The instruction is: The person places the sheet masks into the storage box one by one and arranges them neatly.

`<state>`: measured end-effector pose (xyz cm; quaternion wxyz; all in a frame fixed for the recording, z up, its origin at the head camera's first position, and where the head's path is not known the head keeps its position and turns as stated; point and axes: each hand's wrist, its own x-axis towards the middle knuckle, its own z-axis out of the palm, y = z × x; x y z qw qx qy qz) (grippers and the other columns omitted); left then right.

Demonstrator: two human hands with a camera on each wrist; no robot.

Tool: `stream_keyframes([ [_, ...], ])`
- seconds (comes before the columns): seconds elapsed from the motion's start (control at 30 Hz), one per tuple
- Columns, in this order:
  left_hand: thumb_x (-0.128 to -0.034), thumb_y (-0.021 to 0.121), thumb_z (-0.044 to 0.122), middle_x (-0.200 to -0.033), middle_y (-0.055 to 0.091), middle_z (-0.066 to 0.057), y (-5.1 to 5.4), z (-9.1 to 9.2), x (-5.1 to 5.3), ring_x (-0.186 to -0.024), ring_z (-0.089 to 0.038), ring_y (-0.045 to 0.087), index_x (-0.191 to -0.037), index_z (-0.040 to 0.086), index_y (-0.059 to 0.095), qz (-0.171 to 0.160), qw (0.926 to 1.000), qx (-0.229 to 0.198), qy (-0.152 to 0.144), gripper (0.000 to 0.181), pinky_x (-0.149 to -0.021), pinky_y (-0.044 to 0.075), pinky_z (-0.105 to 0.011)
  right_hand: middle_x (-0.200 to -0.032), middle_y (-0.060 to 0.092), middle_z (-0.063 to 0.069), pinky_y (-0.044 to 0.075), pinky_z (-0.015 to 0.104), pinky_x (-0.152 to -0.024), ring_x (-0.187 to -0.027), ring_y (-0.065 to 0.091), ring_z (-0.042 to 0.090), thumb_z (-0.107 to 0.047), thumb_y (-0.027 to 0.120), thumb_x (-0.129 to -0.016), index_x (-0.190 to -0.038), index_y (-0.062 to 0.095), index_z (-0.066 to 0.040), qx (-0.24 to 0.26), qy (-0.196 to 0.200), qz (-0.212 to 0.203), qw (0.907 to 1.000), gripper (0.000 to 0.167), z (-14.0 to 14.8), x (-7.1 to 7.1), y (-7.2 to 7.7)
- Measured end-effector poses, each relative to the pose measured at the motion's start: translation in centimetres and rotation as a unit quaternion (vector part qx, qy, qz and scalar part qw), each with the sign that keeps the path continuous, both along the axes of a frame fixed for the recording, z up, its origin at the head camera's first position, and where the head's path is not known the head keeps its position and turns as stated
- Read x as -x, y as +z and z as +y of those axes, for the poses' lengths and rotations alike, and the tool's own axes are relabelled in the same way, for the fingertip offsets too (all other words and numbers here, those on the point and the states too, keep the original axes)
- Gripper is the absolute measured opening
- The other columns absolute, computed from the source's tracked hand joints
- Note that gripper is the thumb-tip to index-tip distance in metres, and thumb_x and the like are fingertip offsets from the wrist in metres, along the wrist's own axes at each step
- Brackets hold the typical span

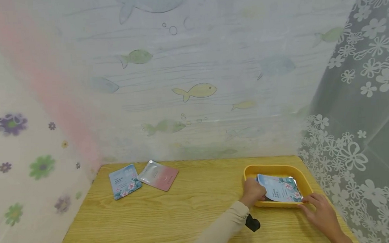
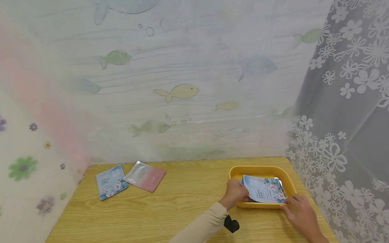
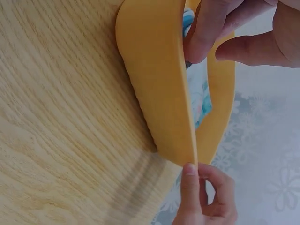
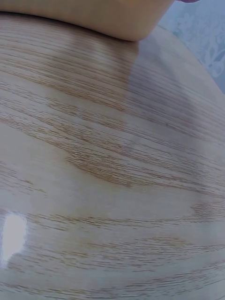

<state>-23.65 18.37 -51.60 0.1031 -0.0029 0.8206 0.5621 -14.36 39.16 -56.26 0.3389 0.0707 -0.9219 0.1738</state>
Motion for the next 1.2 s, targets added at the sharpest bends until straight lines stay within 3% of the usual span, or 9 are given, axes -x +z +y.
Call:
stream_keyframes([
  [0.13, -0.0691, 0.061, -0.013, -0.039, 0.049, 0.000, 0.5, -0.6, 0.1, -0.032, -0.010, 0.049, -0.050, 0.001, 0.055, -0.015, 0.9995, -0.025, -0.010, 0.025, -0.034, 0.047, -0.022, -0.074, 0.055, -0.005, 0.037, 0.018, -0.059, -0.069, 0.048, 0.019, 0.000, 0.088, -0.050, -0.068, 0.063, -0.017, 0.000, -0.001, 0.001, 1.0000, 0.035, -0.1, 0.1, -0.1],
  [0.3, -0.0713, 0.062, -0.011, -0.046, 0.056, -0.005, 0.2, -2.2, 0.7, -0.042, -0.021, 0.061, -0.052, -0.003, 0.060, -0.008, 0.9983, -0.049, -0.030, 0.021, -0.041, 0.054, -0.028, -0.073, 0.055, -0.005, 0.042, 0.029, -0.057, -0.069, 0.049, 0.021, -0.002, 0.088, -0.051, -0.068, 0.063, -0.018, 0.002, -0.007, -0.010, 0.9999, 0.034, -0.2, 0.1, -0.2],
  [0.47, -0.0791, 0.059, -0.007, -0.060, 0.063, -0.013, 0.1, -4.9, 2.3, -0.055, -0.026, 0.065, -0.065, -0.006, 0.066, -0.018, 0.9911, -0.119, -0.057, 0.015, -0.052, 0.058, -0.035, -0.073, 0.055, -0.003, 0.044, 0.038, -0.056, -0.070, 0.051, 0.023, -0.003, 0.088, -0.053, -0.067, 0.064, -0.017, 0.002, -0.018, -0.023, 0.9996, 0.031, -0.3, 0.1, 0.0],
  [0.63, -0.0840, 0.061, -0.001, -0.080, 0.066, -0.013, 0.4, -8.0, 4.0, -0.072, -0.028, 0.067, -0.088, -0.002, 0.071, -0.015, 0.9832, -0.156, -0.094, 0.011, -0.058, 0.059, -0.036, -0.074, 0.056, -0.001, 0.044, 0.037, -0.058, -0.070, 0.052, 0.025, -0.001, 0.087, -0.051, -0.067, 0.064, -0.015, -0.003, -0.016, -0.019, 0.9997, 0.032, -0.1, 0.1, 0.3],
  [0.8, -0.0874, 0.063, 0.004, -0.090, 0.066, -0.011, 1.1, -11.0, 5.1, -0.078, -0.031, 0.067, -0.096, -0.001, 0.069, 0.003, 0.9803, -0.151, -0.128, 0.012, -0.057, 0.059, -0.035, -0.074, 0.056, -0.002, 0.042, 0.027, -0.058, -0.070, 0.051, 0.025, 0.000, 0.088, -0.049, -0.067, 0.064, -0.016, -0.003, -0.005, -0.007, 1.0000, 0.034, 0.0, 0.0, 0.2],
  [1.0, -0.0883, 0.064, 0.007, -0.095, 0.066, -0.012, 1.6, -14.4, 6.4, -0.084, -0.033, 0.066, -0.101, 0.001, 0.069, -0.006, 0.9822, -0.140, -0.125, 0.014, -0.060, 0.059, -0.038, -0.074, 0.056, -0.003, 0.045, 0.035, -0.056, -0.070, 0.051, 0.024, -0.001, 0.087, -0.051, -0.068, 0.064, -0.018, 0.002, -0.006, -0.018, 0.9998, 0.033, -0.2, -0.1, 0.1],
  [1.2, -0.0888, 0.065, 0.011, -0.104, 0.064, -0.017, 1.7, -18.1, 7.3, -0.093, -0.040, 0.063, -0.106, 0.001, 0.068, -0.005, 0.9817, -0.136, -0.133, 0.020, -0.065, 0.059, -0.040, -0.074, 0.056, -0.004, 0.044, 0.030, -0.058, -0.072, 0.050, 0.022, 0.000, 0.087, -0.050, -0.068, 0.065, -0.017, 0.006, -0.006, -0.021, 0.9998, 0.033, -0.1, 0.0, 0.1],
])
